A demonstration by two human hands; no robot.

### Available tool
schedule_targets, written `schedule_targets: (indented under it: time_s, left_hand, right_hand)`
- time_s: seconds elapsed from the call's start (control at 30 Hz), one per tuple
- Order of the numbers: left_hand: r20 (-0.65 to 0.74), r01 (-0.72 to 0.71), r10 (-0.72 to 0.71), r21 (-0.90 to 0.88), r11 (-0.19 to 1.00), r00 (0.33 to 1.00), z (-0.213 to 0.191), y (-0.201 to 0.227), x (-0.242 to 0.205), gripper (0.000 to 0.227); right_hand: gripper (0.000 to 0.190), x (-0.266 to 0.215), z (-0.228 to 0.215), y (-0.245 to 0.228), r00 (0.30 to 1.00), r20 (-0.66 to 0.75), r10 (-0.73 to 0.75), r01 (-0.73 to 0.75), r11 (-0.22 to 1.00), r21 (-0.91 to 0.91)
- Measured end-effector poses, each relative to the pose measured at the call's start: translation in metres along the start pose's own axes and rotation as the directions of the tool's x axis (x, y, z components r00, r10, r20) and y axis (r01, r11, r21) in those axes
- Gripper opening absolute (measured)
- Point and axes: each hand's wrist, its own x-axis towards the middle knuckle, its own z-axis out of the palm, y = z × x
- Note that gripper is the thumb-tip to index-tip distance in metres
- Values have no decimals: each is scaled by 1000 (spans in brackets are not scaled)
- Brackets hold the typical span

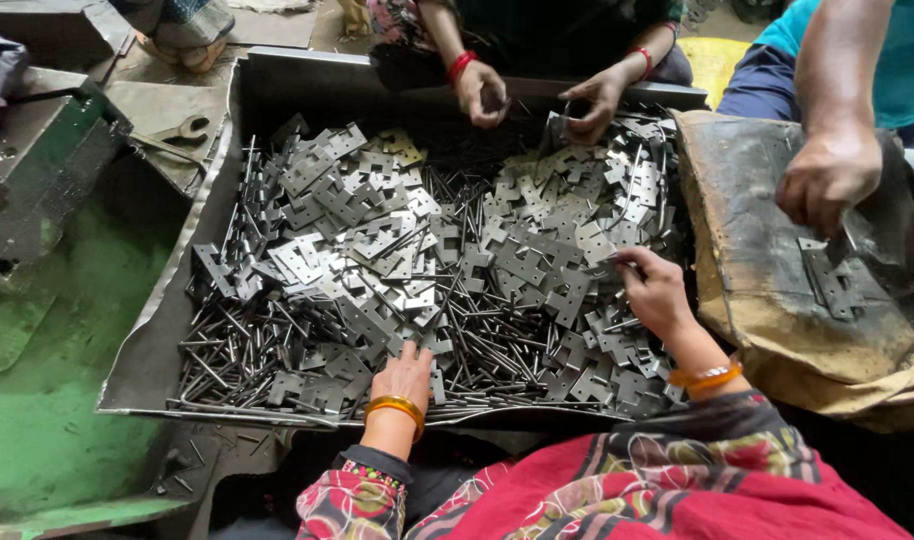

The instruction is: The person sits on the floor and assembles metal hinges by inserting pins into hinge plates. They pick up plates and pins from a large metal bin, align them, and push the pins through the holes to form complete hinges.

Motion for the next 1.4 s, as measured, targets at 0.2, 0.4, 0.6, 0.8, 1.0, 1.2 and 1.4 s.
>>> schedule_targets:
  time_s: [0.2, 0.4, 0.6, 0.8, 1.0, 1.2, 1.4]
  left_hand:
    - [14, -57, 56, 79, 995, 998, 7, 2, 4, 22]
    - [65, -98, 96, 23, 995, 993, -11, 6, -4, 80]
    - [126, 50, -36, -116, 992, 991, -2, 25, 0, 99]
    - [84, 298, -286, -304, 905, 955, 17, 44, 15, 88]
    - [104, 343, -328, -371, 863, 939, 12, 54, 10, 84]
    - [-251, 31, -29, 3, 1000, 968, -8, 50, -4, 12]
    - [-455, -335, 244, -129, 933, 856, -48, 31, -19, 7]
  right_hand:
    - [22, -25, -6, -60, 996, 18, 92, -64, 529, 846]
    - [36, -31, 49, -33, 945, 287, 156, -301, 757, 579]
    - [77, -68, 161, 3, 862, 500, 89, 254, 777, -576]
    - [44, -72, 188, 9, 778, 628, 7, 461, 674, -578]
    - [23, -82, 194, 14, 792, 609, -42, 501, 614, -609]
    - [43, -51, 158, 36, 843, 522, 133, 209, 812, -545]
    - [45, -24, 75, 41, 758, 443, 480, -478, 870, -124]
